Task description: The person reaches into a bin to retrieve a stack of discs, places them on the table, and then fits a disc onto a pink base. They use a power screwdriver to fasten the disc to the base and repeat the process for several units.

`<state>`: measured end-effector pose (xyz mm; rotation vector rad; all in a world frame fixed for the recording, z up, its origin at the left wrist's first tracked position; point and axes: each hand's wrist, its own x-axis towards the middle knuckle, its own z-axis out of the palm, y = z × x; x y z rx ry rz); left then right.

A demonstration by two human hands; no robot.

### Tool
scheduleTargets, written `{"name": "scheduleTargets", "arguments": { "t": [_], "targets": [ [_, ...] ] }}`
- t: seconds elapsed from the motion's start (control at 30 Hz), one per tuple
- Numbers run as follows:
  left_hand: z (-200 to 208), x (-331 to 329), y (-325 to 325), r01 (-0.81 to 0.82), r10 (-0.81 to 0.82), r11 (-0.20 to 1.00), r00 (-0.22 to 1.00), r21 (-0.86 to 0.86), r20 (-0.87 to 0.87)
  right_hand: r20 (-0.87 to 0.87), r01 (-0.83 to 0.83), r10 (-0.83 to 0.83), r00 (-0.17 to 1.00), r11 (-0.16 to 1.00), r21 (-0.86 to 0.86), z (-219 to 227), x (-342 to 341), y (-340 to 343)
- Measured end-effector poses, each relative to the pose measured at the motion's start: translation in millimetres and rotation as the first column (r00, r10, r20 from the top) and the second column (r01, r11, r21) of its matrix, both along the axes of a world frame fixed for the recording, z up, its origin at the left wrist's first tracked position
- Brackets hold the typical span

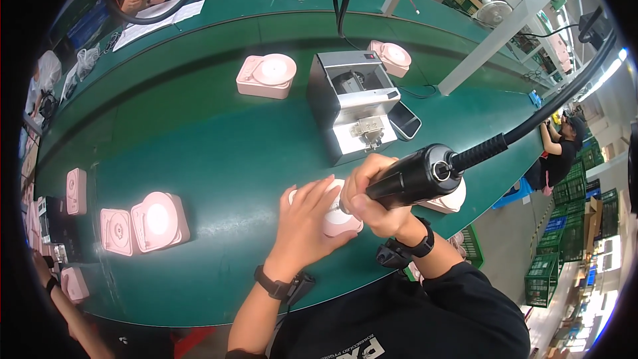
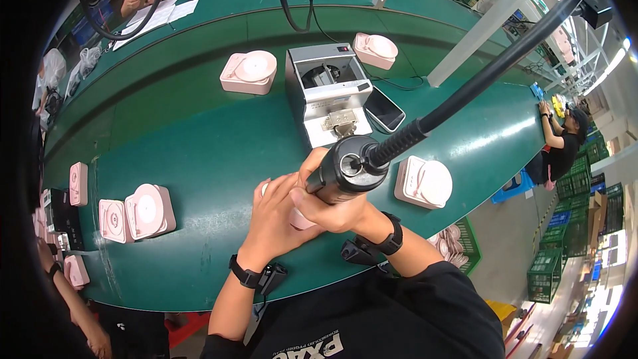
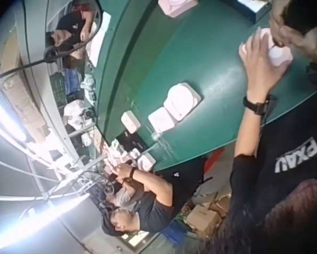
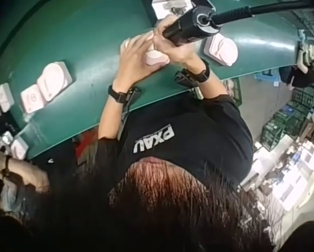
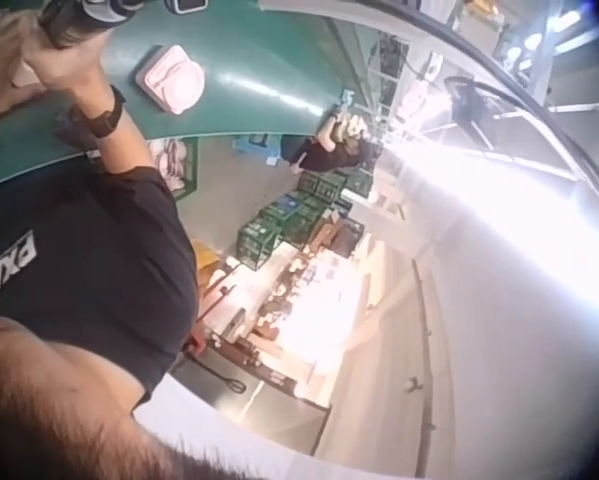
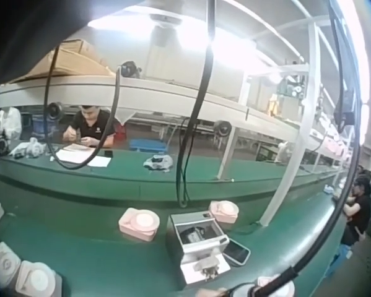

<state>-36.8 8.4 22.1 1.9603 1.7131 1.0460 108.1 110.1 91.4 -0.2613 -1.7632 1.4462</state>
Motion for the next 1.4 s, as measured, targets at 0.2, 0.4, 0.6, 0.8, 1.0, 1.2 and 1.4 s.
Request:
{"name": "scheduleTargets", "arguments": {
  "t": [0.2,0.4,0.6,0.8,1.0,1.2,1.4],
  "targets": [
    [5,-6,-5,0.016,-0.017,1.0,0.999,-0.026,-0.044,-0.011,0.045,-0.045,0.999,0.997,-0.056,-3,-4,-4],
    [4,-23,-5,0.003,-0.003,1.0,0.996,0.004,-0.089,-0.138,0.078,-0.079,0.987,0.997,-0.018,11,3,6],
    [22,-95,2,-0.417,0.471,0.882,0.794,0.221,-0.383,-0.281,0.283,-0.248,0.927,0.954,0.094,62,16,55],
    [12,-231,-104,-0.728,0.651,0.685,0.594,0.028,-0.472,-0.283,0.387,-0.362,0.888,0.922,0.035,49,6,85],
    [-10,-230,-130,-0.698,0.61,0.716,0.634,-0.01,-0.475,-0.141,0.358,-0.347,0.927,0.932,0.06,40,11,95],
    [16,-150,-88,-0.488,0.463,0.871,0.854,-0.056,-0.237,-0.011,0.311,-0.31,0.951,0.95,0.037,43,15,83],
    [21,-36,-23,-0.25,0.217,0.964,0.935,-0.088,-0.281,-0.113,0.196,-0.212,0.971,0.971,-0.137,44,26,41]
  ]
}}
